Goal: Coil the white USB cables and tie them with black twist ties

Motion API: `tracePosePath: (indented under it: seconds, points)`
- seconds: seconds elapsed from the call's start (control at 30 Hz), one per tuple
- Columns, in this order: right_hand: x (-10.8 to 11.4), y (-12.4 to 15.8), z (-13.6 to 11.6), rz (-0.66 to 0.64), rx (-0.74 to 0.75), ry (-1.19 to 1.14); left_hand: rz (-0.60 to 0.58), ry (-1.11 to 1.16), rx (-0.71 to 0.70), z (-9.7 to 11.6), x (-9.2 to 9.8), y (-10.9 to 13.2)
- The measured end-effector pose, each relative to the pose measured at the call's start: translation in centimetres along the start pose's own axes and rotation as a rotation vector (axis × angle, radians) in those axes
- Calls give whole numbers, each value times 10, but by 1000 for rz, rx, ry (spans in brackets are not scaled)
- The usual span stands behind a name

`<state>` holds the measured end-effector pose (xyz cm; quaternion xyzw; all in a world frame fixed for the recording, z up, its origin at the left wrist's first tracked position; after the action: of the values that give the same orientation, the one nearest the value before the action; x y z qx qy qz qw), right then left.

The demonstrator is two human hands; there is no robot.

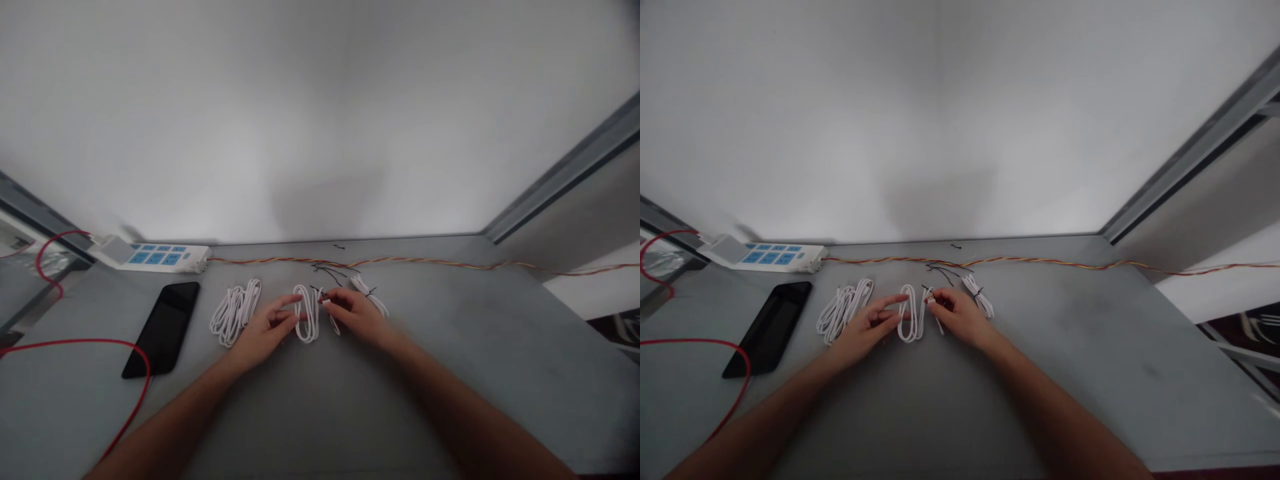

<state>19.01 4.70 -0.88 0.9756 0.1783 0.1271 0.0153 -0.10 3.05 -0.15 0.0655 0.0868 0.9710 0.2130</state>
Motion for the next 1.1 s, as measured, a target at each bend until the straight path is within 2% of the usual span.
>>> tracePosePath:
  seconds: [0.23,0.47,0.57,0.7,0.8,0.87,0.97,1.03,1.1]
  points:
    - [-1,1,2,-9,0,46,176,38,89,-8,6,-5]
    - [0,1,2,-23,-64,-87,126,24,114,-12,7,-5]
    - [2,0,0,28,-64,-132,143,-76,89,-8,6,-3]
    - [12,1,-4,222,-8,-259,264,-233,20,-2,10,-2]
    - [24,4,-7,452,108,-343,377,-328,-10,5,17,-1]
    - [33,7,-9,620,200,-387,403,-363,-5,8,21,0]
    - [47,11,-11,817,310,-465,359,-368,-8,7,25,0]
    - [56,14,-13,922,351,-505,358,-366,-36,6,25,0]
    - [63,15,-16,990,366,-540,425,-334,-97,7,25,2]
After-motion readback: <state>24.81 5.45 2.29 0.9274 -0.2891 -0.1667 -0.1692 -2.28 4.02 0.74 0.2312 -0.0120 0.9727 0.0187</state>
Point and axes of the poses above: each hand's wrist, its own y-axis away from the middle knuckle, its own x-axis out of the back of the hand, z = x × y, the point moved 3 cm from there along -y, towards the middle knuckle, and after that the axes turned 1 degree about -z, right-handed, at the moved point
